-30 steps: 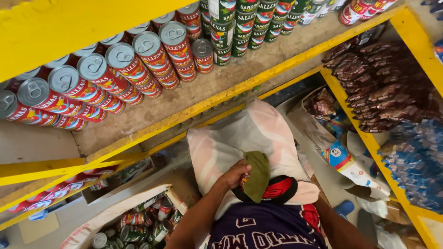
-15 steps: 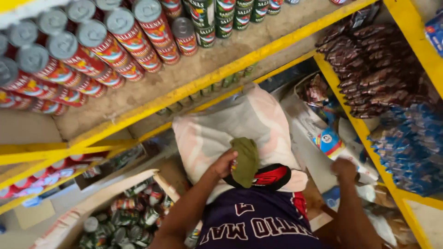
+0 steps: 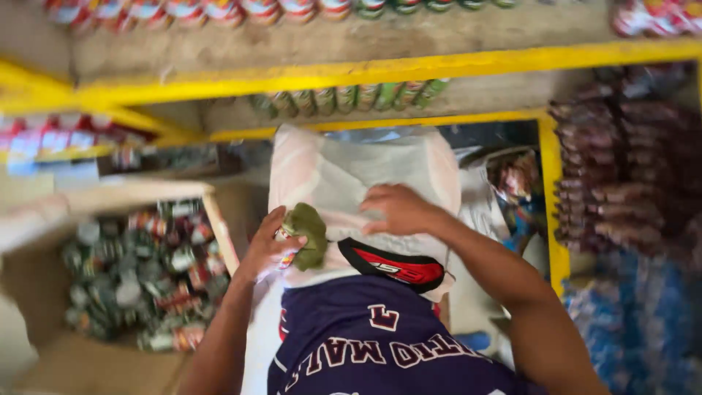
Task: The person cleans individual canned goods by holding each can with one hand and wiping its surface with a cloth held in the other hand, rotating the can as needed to clean all sides.
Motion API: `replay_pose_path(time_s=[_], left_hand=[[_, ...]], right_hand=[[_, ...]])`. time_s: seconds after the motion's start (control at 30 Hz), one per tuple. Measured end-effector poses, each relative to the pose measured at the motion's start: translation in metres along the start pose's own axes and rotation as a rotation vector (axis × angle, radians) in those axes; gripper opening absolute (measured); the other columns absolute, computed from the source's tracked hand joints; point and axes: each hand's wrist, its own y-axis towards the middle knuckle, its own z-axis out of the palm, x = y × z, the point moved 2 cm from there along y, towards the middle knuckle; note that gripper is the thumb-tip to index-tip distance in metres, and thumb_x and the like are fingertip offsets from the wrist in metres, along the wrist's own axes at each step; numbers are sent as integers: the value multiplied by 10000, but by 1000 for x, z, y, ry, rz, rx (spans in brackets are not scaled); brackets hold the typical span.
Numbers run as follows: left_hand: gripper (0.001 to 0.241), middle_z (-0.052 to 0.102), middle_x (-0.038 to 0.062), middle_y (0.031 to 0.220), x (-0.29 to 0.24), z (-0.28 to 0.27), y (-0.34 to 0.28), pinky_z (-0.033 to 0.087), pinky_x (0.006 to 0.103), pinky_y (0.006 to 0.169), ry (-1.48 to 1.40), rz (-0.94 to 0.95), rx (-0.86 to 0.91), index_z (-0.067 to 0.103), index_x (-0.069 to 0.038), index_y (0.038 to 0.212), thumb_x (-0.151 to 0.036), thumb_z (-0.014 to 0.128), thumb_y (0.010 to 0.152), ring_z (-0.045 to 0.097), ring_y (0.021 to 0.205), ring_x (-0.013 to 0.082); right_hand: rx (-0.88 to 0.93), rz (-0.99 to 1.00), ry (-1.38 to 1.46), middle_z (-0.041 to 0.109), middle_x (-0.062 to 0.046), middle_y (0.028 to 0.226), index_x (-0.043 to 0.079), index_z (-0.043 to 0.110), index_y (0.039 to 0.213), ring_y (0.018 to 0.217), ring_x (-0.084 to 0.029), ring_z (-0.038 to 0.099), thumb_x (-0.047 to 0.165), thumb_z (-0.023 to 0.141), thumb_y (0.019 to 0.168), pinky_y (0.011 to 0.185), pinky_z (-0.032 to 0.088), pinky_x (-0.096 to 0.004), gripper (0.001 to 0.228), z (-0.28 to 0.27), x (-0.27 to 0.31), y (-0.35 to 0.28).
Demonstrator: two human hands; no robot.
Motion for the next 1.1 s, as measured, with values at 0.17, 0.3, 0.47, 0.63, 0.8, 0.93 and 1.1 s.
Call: replay_pose_path(time_s=[0.17,0.3,0.47,0.63,0.8,0.93,1.1], left_hand=[[537,722,140,1214,-63,26,-55,489,366,1008,-55,-385,-149,699,-47,1257,-323,785,804,646,1120,214],[477,766,106,1089,-32,50,-115,537,351,910,-262,-586,-169,723,-54,1220,-319,760,825,676,972,183],[532,744,45,1066,-23,38,-143,540,297,845,-438,-507,-96,673,-41,1272,-361,711,849,667,939,128],[629,661,21,923,-35,20,-84,490,279,664,-552,-277,-54,622,-25,1339,-423,720,861,592,784,112],[612,678,50,1071,-58,63,7,548,307,787,-790,-62,76,586,-7,1378,-352,754,901,645,924,139],[584,686,65,1149,-81,138,68,582,327,835,-900,-149,186,549,-60,1410,-258,742,895,668,972,157],[676,620,105,1070,-71,198,107,470,336,684,-1099,-192,391,451,-15,1556,-304,699,997,584,865,175]], right_hand=[[448,-136,108,667,-188,1116,32,561,1188,1031,-402,645,526,803,777,826,526,-497,687,47,71,16],[475,-131,149,695,-193,1042,28,519,1167,1008,-419,666,368,768,853,825,527,-509,525,68,89,-11],[565,-269,500,749,-175,981,81,680,1069,934,-356,725,217,656,914,800,544,-445,208,86,113,-30],[455,-106,686,728,-134,944,64,694,1060,826,-244,704,139,653,837,749,557,-385,238,113,93,-10],[-455,311,1089,521,-51,893,-8,559,1148,820,-203,529,170,653,931,829,486,-349,296,155,-26,-34],[-636,138,883,487,-87,1388,56,417,1399,1307,-205,503,261,732,849,1092,426,-360,666,-13,60,-32],[-673,250,231,584,-175,1382,3,549,1412,1286,-274,590,253,766,961,1073,489,-449,559,-6,-23,-67]])
